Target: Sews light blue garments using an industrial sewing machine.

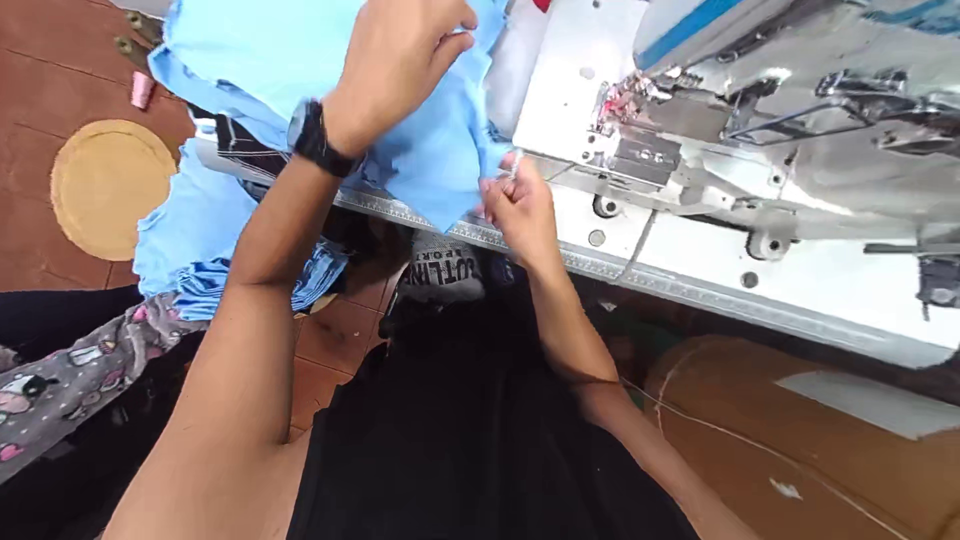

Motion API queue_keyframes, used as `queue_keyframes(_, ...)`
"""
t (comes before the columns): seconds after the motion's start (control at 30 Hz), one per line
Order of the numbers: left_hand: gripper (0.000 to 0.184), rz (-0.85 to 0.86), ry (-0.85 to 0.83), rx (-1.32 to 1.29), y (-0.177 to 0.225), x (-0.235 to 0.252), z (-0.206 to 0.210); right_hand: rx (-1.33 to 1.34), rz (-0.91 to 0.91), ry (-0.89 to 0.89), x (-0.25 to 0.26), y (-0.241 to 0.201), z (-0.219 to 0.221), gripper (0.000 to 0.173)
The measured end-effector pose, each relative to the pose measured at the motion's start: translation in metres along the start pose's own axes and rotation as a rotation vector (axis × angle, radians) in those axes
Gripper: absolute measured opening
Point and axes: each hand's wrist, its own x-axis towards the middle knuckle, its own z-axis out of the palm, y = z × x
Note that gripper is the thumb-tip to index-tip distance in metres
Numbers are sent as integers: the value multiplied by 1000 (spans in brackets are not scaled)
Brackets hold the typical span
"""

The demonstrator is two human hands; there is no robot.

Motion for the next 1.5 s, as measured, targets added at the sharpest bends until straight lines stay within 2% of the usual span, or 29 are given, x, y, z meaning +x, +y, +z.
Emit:
queue_keyframes(0.07, 30, 18, 143, -14, 14, -36, 18, -338, -18, 105, -25, 22, -10, 33)
queue_keyframes(0.13, 23, -46, 214, -128, 37, -80, 32, -468, -47, 232, -43, 33, -20, 24)
queue_keyframes(0.17, 25, -115, 156, -165, 52, -100, 41, -450, -55, 262, -46, 34, -24, 20)
queue_keyframes(0.23, 39, -287, 33, -135, 79, -118, 71, -350, -84, 238, -45, 29, -24, 20)
queue_keyframes(0.3, 50, -400, 16, -28, 92, -120, 105, -287, -150, 146, -34, 24, -13, 26)
queue_keyframes(0.37, 29, -449, 85, -21, 92, -125, 124, -306, -212, 68, -21, 20, -2, 34)
queue_keyframes(0.43, 16, -508, 153, -266, 86, -139, 114, -329, -199, 79, -12, 20, 2, 36)
queue_keyframes(0.5, 12, -531, 184, -626, 77, -159, 92, -277, -103, 93, -17, 21, -1, 31)
queue_keyframes(0.57, 10, -482, 180, -793, 74, -170, 71, -241, -29, 79, -26, 22, -4, 33)
queue_keyframes(0.67, 11, -444, 177, -587, 88, -164, 60, -393, -70, 158, -12, 28, 13, 44)
queue_keyframes(0.7, 14, -439, 175, -478, 92, -157, 65, -446, -92, 194, -1, 32, 20, 42)
queue_keyframes(0.8, 39, -459, 130, -159, 87, -125, 97, -442, -93, 241, 17, 41, 26, 31)
queue_keyframes(0.9, 21, -440, 162, -42, 76, -118, 118, -432, -114, 262, 2, 40, 3, 25)
queue_keyframes(1.0, 15, -402, 196, -233, 84, -146, 91, -414, -126, 224, -32, 29, -12, 23)
queue_keyframes(1.03, 14, -387, 220, -268, 86, -149, 81, -405, -136, 196, -36, 25, -9, 29)
queue_keyframes(1.13, 11, -291, 270, -174, 103, -148, 59, -428, -130, 211, -3, 12, 29, 67)
queue_keyframes(1.17, 9, -269, 290, -134, 109, -147, 54, -459, -92, 227, 14, 8, 42, 70)
queue_keyframes(1.2, 7, -261, 310, -115, 115, -147, 48, -495, -59, 245, 29, 7, 50, 62)
queue_keyframes(1.23, 8, -270, 325, -125, 118, -149, 42, -501, -61, 252, 40, 9, 53, 46)
queue_keyframes(1.27, 11, -296, 343, -157, 117, -151, 36, -459, -100, 255, 45, 14, 50, 31)
queue_keyframes(1.3, 13, -331, 364, -198, 114, -153, 30, -395, -163, 248, 43, 17, 40, 25)
queue_keyframes(1.4, 16, -324, 307, -228, 111, -154, 30, -312, -232, 211, 9, 14, 1, 24)
queue_keyframes(1.5, 26, -271, 239, 36, 129, -140, 53, -513, -244, 265, -30, -2, -16, 21)
